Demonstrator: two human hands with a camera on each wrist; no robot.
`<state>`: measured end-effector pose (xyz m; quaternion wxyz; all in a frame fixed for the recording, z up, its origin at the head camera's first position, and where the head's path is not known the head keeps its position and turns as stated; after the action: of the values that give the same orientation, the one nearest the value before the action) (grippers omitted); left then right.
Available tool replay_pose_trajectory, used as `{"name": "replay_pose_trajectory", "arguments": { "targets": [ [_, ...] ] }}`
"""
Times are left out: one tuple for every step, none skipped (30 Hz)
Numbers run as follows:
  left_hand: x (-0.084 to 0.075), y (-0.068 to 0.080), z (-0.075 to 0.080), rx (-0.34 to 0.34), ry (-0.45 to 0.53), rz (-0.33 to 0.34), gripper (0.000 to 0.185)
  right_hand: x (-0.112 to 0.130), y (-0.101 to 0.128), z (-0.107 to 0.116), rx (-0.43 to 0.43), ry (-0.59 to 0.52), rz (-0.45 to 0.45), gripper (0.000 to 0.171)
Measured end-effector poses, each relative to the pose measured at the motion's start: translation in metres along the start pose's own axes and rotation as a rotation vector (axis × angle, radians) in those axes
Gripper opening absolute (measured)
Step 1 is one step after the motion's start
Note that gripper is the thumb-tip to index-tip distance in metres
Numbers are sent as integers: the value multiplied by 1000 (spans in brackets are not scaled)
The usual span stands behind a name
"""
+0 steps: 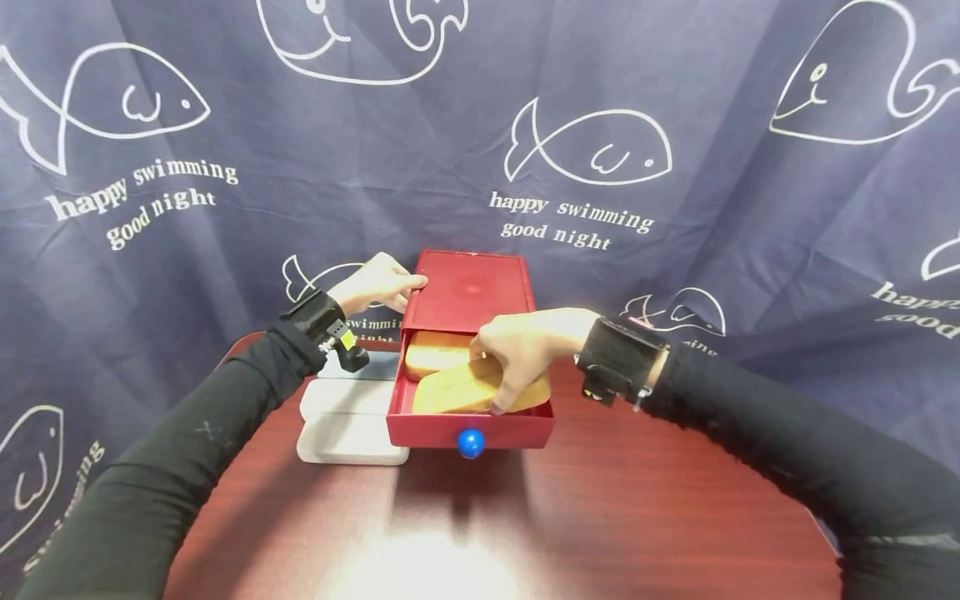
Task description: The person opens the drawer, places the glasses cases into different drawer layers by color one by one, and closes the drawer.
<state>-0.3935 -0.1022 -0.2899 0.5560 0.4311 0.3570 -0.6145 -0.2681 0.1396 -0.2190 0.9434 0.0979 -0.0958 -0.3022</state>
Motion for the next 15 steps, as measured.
{"name": "replay_pose_trajectory", "arguments": {
  "targets": [
    [-1,0,0,-3,-1,-1,26,0,-1,0,-4,6,5,65],
    [-1,0,1,-5,-2,-2,26,1,-2,0,-8,8,12,63],
    [-1,0,1,-5,-5,-2,26,1,-3,0,-12,9,15,62],
    [-2,0,1,-6,-7,-3,27,1,-4,-1,-15,8,19,59],
    [-2,0,1,-7,-10,-4,28,1,-5,-2,-19,4,20,56],
    [-2,1,1,-7,-12,-4,28,1,-6,-4,-22,2,22,54],
    [-2,1,1,-7,-15,-3,29,0,-7,-5,-23,-3,19,52],
    [-2,1,1,-6,-18,-3,30,0,-8,-7,-24,-7,19,50],
    [-2,1,1,-4,-18,-1,30,0,-8,-8,-25,-12,18,50],
    [-2,2,1,-4,-20,-1,31,0,-9,-9,-23,-18,11,50],
    [-2,2,1,-2,-22,0,31,0,-9,-10,-22,-24,8,51],
    [-2,2,1,-3,-22,1,31,0,-9,-11,-21,-31,1,51],
    [-3,2,1,-4,-21,2,31,0,-9,-11,-20,-35,-6,51],
    [-3,2,0,-5,-21,3,31,0,-9,-11,-21,-41,-11,50],
    [-3,2,0,-8,-20,4,31,0,-9,-11,-22,-50,-19,50]
  ]
}}
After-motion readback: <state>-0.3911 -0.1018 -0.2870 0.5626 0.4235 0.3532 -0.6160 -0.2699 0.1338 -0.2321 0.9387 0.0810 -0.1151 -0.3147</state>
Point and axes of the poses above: each hand's wrist, its own y-axis away from the middle knuckle, its own z-axis out of the back of the hand, x = y × z, the point moved 1 cm from there along -y, towards the middle knuckle, and after that the axes turned 7 degrees about -x, right-handed, at the moved point
